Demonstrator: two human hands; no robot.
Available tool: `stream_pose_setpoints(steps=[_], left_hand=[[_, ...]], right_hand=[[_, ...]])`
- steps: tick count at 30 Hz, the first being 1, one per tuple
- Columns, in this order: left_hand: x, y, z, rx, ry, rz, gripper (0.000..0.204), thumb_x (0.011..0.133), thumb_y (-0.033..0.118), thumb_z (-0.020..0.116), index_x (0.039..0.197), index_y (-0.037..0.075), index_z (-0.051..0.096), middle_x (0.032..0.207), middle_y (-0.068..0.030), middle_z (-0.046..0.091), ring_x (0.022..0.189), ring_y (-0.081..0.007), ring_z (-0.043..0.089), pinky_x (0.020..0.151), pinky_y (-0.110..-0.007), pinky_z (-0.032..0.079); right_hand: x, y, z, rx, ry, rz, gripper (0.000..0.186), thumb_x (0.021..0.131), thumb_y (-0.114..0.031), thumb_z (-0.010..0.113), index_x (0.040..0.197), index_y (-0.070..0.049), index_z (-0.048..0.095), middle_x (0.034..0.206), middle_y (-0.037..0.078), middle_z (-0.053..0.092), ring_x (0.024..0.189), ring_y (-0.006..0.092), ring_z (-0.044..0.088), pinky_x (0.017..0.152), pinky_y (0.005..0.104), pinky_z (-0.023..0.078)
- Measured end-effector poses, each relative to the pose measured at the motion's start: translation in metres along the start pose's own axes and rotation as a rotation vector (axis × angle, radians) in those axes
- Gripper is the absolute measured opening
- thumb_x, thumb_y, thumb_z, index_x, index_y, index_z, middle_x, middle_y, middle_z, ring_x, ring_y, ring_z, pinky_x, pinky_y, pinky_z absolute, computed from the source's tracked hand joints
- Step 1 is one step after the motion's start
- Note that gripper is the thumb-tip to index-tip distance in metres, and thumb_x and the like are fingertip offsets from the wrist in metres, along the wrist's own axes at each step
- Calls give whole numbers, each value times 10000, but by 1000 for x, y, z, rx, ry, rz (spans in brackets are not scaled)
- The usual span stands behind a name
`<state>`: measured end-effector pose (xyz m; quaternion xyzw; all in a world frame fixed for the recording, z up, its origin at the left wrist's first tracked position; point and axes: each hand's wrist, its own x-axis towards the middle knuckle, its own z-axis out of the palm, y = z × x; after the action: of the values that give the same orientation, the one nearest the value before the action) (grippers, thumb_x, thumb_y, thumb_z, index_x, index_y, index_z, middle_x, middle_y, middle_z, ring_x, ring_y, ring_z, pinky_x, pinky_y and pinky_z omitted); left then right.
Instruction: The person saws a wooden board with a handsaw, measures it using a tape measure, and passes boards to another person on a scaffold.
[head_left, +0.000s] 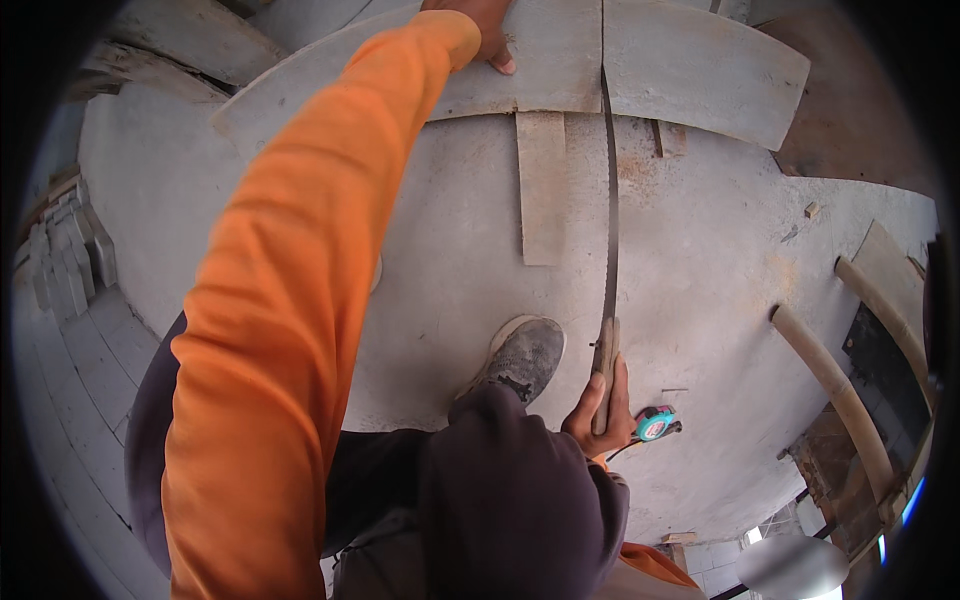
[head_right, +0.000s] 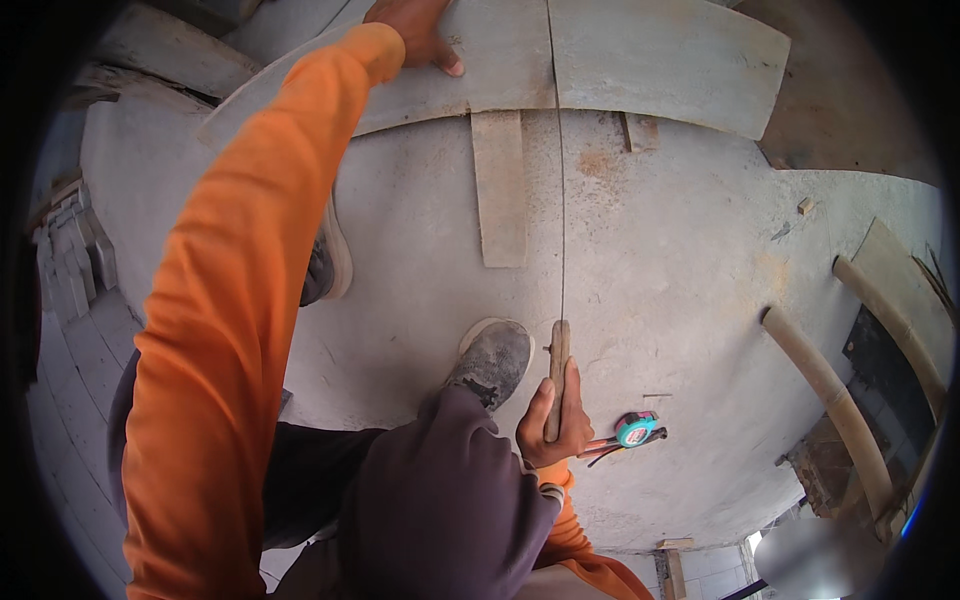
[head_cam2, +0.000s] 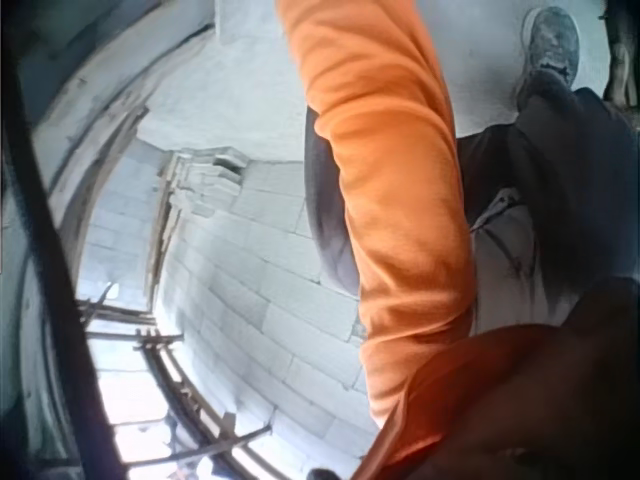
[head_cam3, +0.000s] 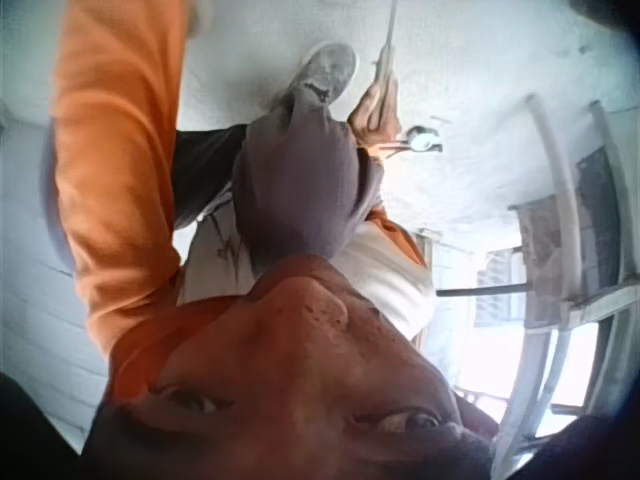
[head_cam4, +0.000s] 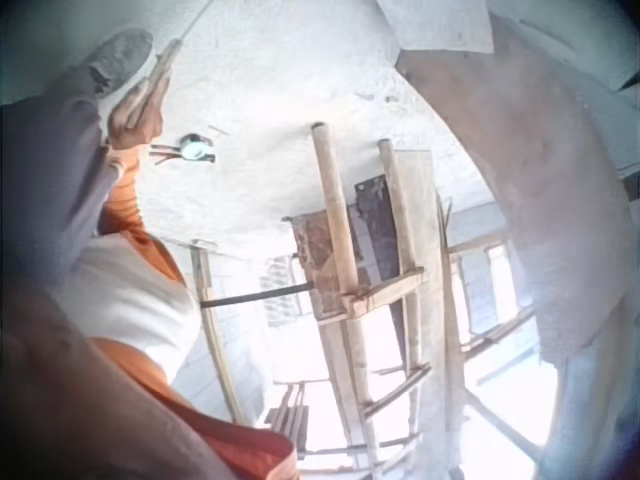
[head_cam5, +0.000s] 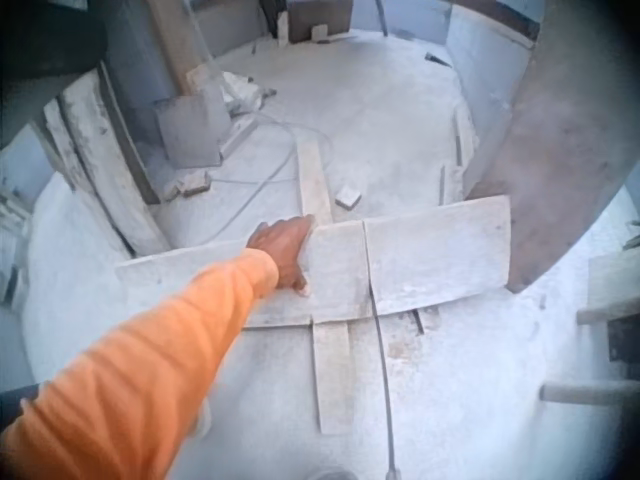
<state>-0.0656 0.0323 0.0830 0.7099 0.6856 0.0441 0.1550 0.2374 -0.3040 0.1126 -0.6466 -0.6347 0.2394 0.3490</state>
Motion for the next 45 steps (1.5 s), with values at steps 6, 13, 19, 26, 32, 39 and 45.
stream_pose_setpoints(steps=[6,13,19,26,32,39,45], left_hand=[[5,15,-1,9,-43,-13,837,570,166,948,1283,118,513,1308,-145,621,1301,-374,527,1097,-567,367],[-3,-13,0,42,-27,-1,840,570,181,948,1287,102,517,1326,-159,616,1305,-378,525,1070,-546,384],[-11,24,-4,21,-52,-20,815,600,168,938,1287,84,509,1320,-163,614,1291,-379,536,1062,-546,398],[-8,19,-11,84,110,-50,754,622,135,921,1254,100,511,1244,-135,628,1245,-372,558,1055,-569,405],[-13,18,-10,99,87,-40,710,630,134,913,1220,107,520,1206,-138,640,1205,-382,578,1039,-574,410],[-29,16,-1,76,97,15,700,619,130,919,1201,106,531,1203,-156,644,1216,-387,575,1020,-543,418],[-17,6,-21,127,23,-64,700,608,131,929,1189,96,541,1204,-159,654,1223,-382,578,1017,-546,419]], right_hand=[[149,-5,76,137,106,-47,310,945,-44,676,1246,28,686,838,172,749,631,114,659,604,263,525],[32,0,27,68,20,28,347,937,1,627,1262,124,635,1056,259,746,777,214,769,671,273,575],[84,4,50,36,35,32,331,942,-39,669,1256,68,667,891,190,760,637,164,706,598,258,538],[84,14,49,41,110,-77,327,937,-48,676,1248,55,679,1006,205,767,689,171,735,641,259,558],[44,23,28,-19,78,-93,338,922,-25,659,1238,94,663,979,200,771,667,166,737,608,257,551],[112,11,66,73,67,-44,310,941,-61,691,1239,21,694,911,175,764,618,123,680,593,240,524],[16,17,16,18,30,-15,343,927,-14,643,1248,106,649,1012,255,751,755,225,768,653,276,574]])
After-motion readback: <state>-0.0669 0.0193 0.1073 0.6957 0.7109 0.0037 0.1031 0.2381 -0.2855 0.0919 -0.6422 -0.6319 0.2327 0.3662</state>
